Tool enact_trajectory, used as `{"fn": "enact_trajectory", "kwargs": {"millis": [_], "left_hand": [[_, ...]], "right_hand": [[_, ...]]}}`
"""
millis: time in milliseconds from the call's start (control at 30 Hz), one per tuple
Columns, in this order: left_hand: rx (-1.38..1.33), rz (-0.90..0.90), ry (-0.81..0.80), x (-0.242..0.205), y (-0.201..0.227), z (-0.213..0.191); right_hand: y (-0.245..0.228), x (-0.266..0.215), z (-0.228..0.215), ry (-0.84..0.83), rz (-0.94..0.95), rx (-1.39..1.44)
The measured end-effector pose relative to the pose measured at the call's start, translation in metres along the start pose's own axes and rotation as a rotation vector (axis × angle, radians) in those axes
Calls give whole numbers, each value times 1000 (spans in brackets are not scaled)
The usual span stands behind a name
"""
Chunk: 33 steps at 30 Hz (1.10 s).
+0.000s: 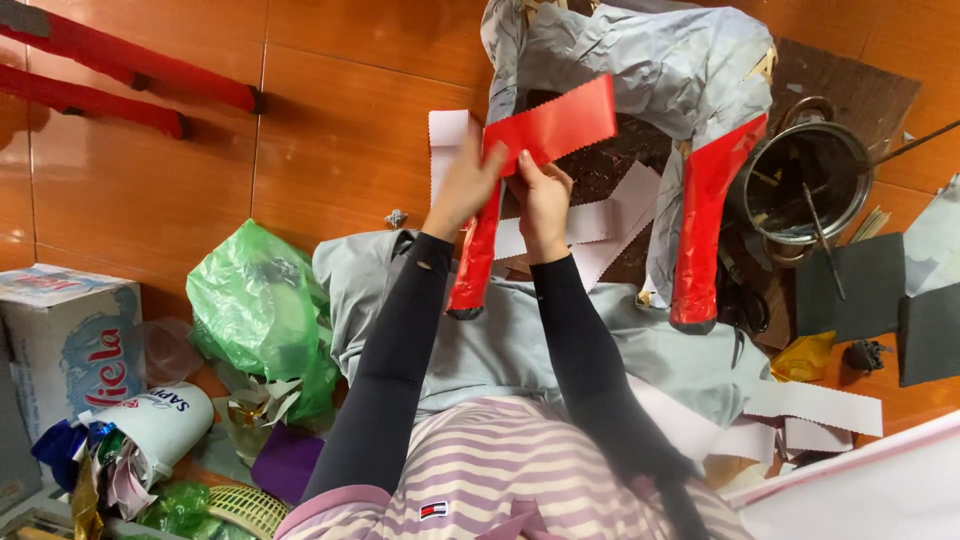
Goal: Decorating and assembling paper-mache giraffe figures using colored paper and glue.
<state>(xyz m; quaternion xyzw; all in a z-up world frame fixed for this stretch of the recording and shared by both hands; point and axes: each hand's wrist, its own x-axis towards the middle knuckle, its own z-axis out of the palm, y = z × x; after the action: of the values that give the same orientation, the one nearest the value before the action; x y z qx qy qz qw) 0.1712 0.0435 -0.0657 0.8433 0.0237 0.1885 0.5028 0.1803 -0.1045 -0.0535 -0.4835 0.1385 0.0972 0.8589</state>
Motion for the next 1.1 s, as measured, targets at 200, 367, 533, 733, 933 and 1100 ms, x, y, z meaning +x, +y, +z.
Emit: {"fn": "enact_trajectory", "kwargs": {"millis": [200, 367, 533, 733, 933, 1100], "left_hand": [[-77, -213, -121, -3, 55, 1], [-154, -769, -225, 23, 121, -20], [-239, -348, -233, -10, 27, 3], [-372, -101, -78, 14, 59, -25], [-158, -497, 49, 52, 144, -38], [123, 95, 88, 37, 49, 2]], "right_hand": [[-4, 10, -23, 74, 538, 389], [17, 13, -16, 30, -113, -273], [0, 55, 22, -301, -204, -772], [6, 72, 29, -497, 394, 63], [-4, 57, 33, -310, 153, -118], [-112, 2, -22, -187, -415, -757]]}}
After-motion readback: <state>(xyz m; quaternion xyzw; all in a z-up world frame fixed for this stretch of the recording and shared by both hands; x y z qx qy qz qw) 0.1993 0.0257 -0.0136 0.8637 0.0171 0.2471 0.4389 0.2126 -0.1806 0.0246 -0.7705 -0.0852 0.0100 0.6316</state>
